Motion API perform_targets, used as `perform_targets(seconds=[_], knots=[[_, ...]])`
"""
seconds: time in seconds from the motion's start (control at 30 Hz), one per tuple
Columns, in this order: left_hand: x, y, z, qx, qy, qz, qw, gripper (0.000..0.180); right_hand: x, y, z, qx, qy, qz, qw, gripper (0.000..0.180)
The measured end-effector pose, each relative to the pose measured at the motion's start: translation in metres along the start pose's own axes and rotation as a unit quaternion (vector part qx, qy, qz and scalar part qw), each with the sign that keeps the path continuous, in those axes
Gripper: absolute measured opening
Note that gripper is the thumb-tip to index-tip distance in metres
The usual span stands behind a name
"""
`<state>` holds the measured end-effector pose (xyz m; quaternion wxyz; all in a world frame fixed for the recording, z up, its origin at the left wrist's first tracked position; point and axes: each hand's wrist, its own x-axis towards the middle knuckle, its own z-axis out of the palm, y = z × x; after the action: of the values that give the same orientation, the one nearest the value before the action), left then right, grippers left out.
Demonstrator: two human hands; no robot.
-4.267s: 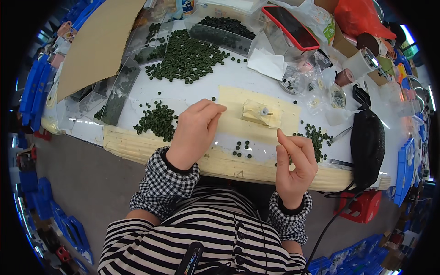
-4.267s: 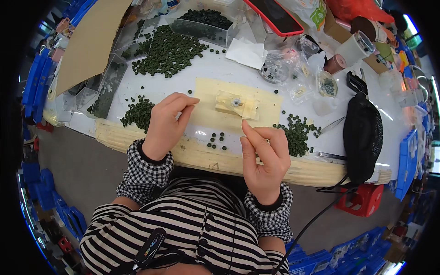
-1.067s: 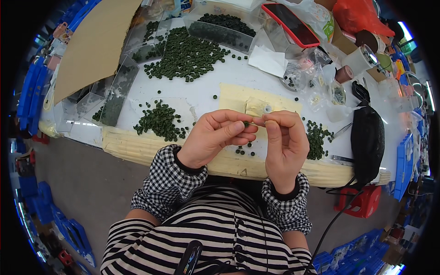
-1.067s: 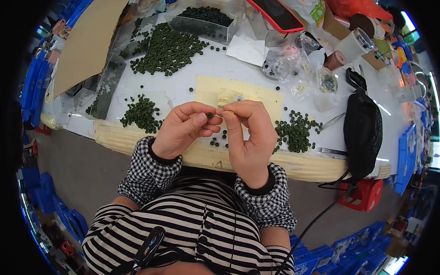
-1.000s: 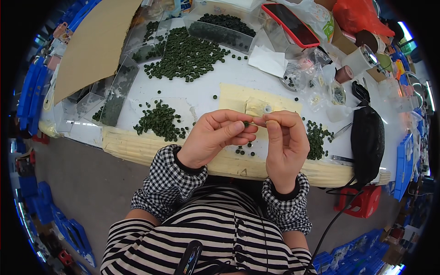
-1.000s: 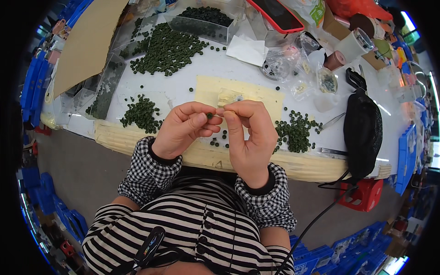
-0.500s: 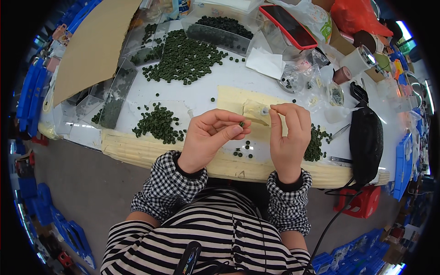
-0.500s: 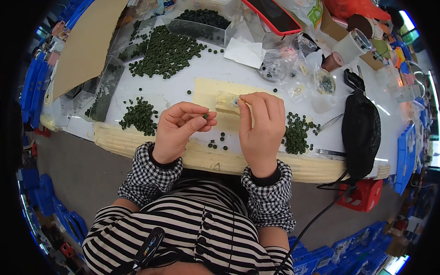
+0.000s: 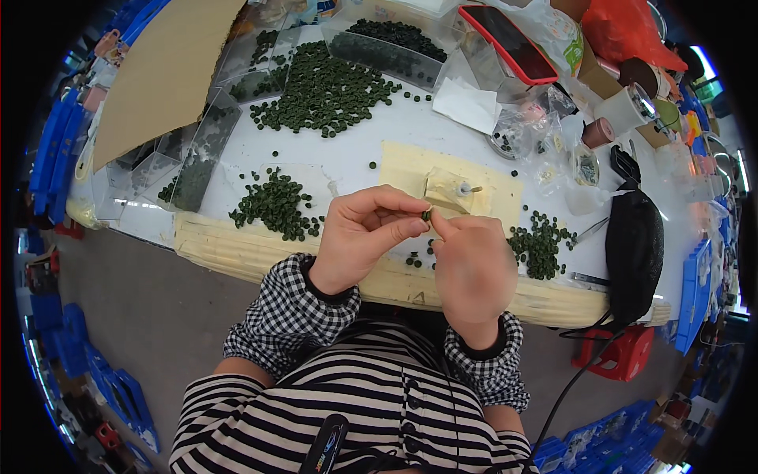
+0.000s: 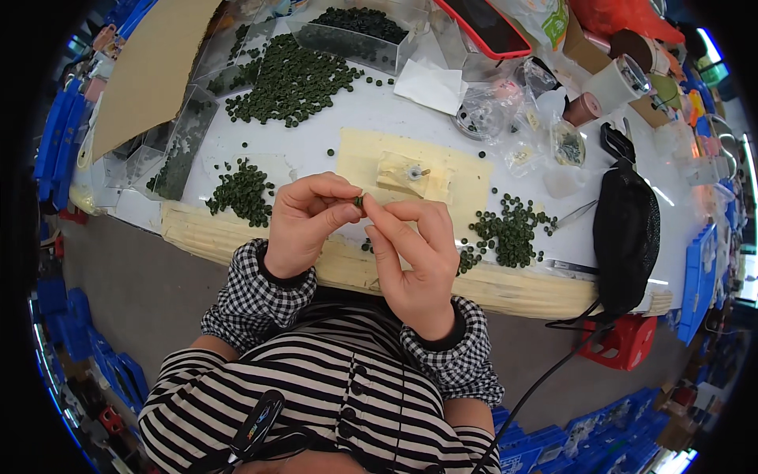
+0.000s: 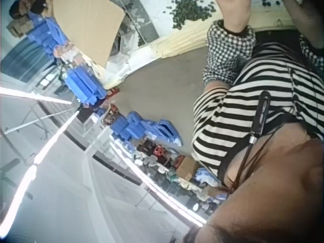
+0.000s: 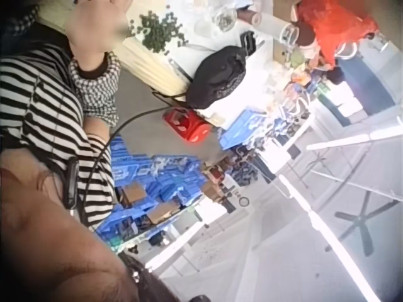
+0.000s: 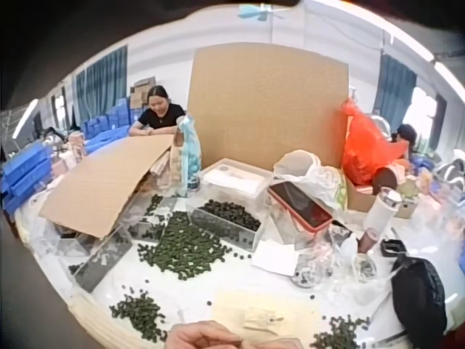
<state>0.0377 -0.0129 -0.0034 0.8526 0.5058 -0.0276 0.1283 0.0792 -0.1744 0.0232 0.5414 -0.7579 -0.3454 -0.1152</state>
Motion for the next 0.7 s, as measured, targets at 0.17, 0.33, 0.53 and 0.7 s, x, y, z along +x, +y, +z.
perform_targets(seconds=[0.17,0.33,0.53,0.7], knots=[[-0.0006,0.003,0.0021,0.0,0.009,-0.009,1.0,0.021,-0.0012,0.0006,0.0005,0.003,-0.008,0.004,1.0,0.035],[-0.0029,0.0016,-0.0008,-0.026,0.023,-0.032,0.999,0.021,0.0007,-0.0001,-0.0004,-0.007,-0.012,-0.014,1.0,0.035],[-0.0018,0.0,-0.0004,0.007,0.019,-0.002,1.0,0.018,0.0004,0.0018,-0.0006,-0.012,-0.016,-0.02,1.0,0.036],[-0.0024,-0.0004,-0.0011,0.039,0.022,0.011,0.999,0.017,0.0001,0.0033,-0.0023,-0.006,-0.021,-0.02,1.0,0.035]])
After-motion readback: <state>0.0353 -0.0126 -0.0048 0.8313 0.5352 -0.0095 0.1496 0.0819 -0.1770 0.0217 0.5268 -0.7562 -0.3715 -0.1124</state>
